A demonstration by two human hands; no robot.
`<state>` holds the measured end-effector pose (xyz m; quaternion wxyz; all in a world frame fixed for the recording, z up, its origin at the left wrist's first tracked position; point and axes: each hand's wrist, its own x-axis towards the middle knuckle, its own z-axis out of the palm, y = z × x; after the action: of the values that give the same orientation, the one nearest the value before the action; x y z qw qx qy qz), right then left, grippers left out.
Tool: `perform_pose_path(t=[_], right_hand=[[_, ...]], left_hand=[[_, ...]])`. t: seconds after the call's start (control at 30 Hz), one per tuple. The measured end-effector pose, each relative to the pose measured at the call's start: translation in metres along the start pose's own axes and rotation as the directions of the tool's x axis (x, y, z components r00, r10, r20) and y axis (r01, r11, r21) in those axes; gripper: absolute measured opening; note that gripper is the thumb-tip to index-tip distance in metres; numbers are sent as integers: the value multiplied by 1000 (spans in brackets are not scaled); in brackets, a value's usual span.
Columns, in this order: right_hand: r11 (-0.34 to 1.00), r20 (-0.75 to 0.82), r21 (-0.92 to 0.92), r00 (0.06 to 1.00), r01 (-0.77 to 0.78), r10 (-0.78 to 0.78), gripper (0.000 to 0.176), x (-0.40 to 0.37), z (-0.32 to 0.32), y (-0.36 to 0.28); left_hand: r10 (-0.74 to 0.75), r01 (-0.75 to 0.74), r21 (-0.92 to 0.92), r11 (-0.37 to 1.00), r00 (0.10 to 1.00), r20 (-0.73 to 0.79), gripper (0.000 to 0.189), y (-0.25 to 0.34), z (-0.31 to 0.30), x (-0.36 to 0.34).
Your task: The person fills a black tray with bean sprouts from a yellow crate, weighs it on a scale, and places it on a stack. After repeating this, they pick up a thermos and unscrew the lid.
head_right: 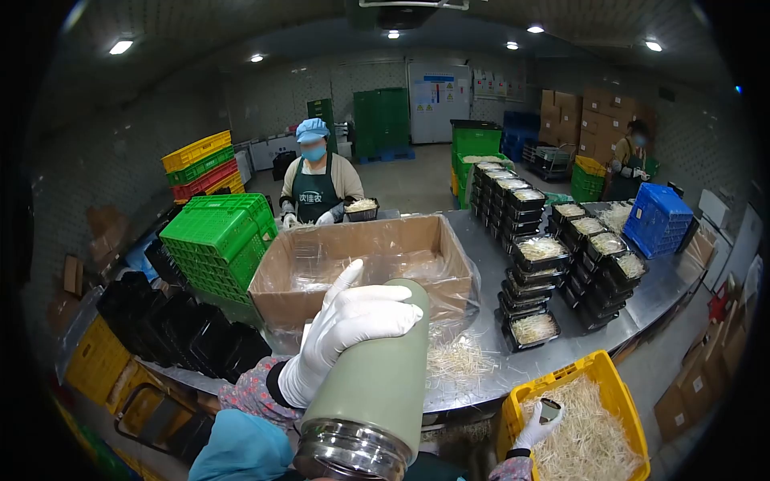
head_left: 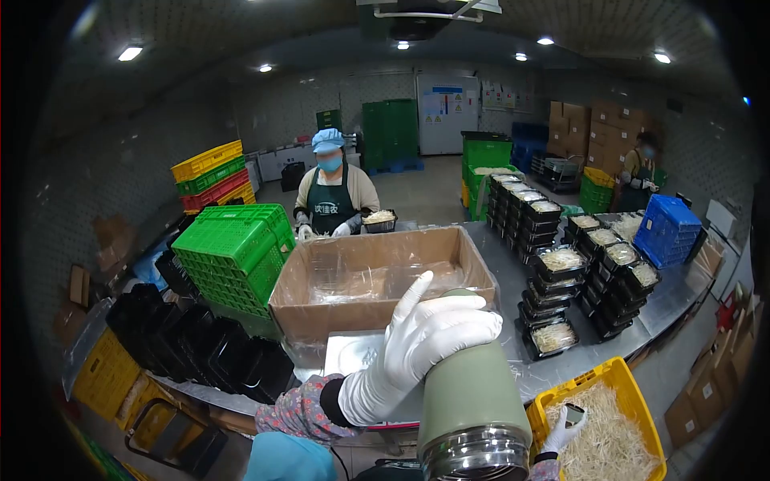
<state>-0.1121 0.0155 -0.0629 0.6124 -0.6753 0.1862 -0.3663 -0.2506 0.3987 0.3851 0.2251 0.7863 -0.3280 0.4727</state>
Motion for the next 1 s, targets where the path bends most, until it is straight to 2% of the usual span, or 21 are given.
perform_pose_path(t=[0.13, 0.23, 0.37, 0.4, 0.5, 0.53, 0.63, 0.83, 0.87, 1.0], right_hand=[[1000, 1, 8, 1000, 5, -5, 71, 1, 2, 3], [1000, -18, -12, 999, 28, -29, 71, 2, 0, 8], [1000, 15, 23, 1000, -16, 15, 72, 3, 1, 10], [1000, -15, 19, 1000, 13, -13, 71, 3, 2, 11], [999, -8, 22, 999, -33, 33, 71, 3, 0, 9], [1000, -14, -10, 1000, 8, -9, 70, 4, 1, 15], [997, -21, -23, 997, 71, -71, 69, 4, 5, 22], [1000, 5, -12, 1000, 16, -16, 71, 4, 5, 19], [995, 16, -33, 996, 91, -90, 70, 3, 4, 28], [998, 13, 16, 998, 67, -67, 70, 6, 6, 35]], left_hand=[[-2, 1, 65, 998, 1000, 10, 39, -8, 0, 3], [-35, 35, 37, 999, 999, -5, 32, -3, -5, 15], [3, -3, 87, 996, 1000, 4, 27, -13, -9, 16], [15, -17, 99, 995, 1000, 17, 27, -15, -12, 19], [47, -44, 93, 995, 999, -23, 28, -15, -16, 23], [55, -51, 86, 995, 997, -48, 29, -15, -17, 24], [102, -96, 116, 989, 994, -49, 30, -17, -21, 27], [187, -174, 191, 966, 981, -51, 46, -10, -32, 28], [199, -186, 209, 960, 979, -39, 48, -10, -34, 28], [226, -211, 249, 945, 974, -30, 51, -11, -37, 27]])
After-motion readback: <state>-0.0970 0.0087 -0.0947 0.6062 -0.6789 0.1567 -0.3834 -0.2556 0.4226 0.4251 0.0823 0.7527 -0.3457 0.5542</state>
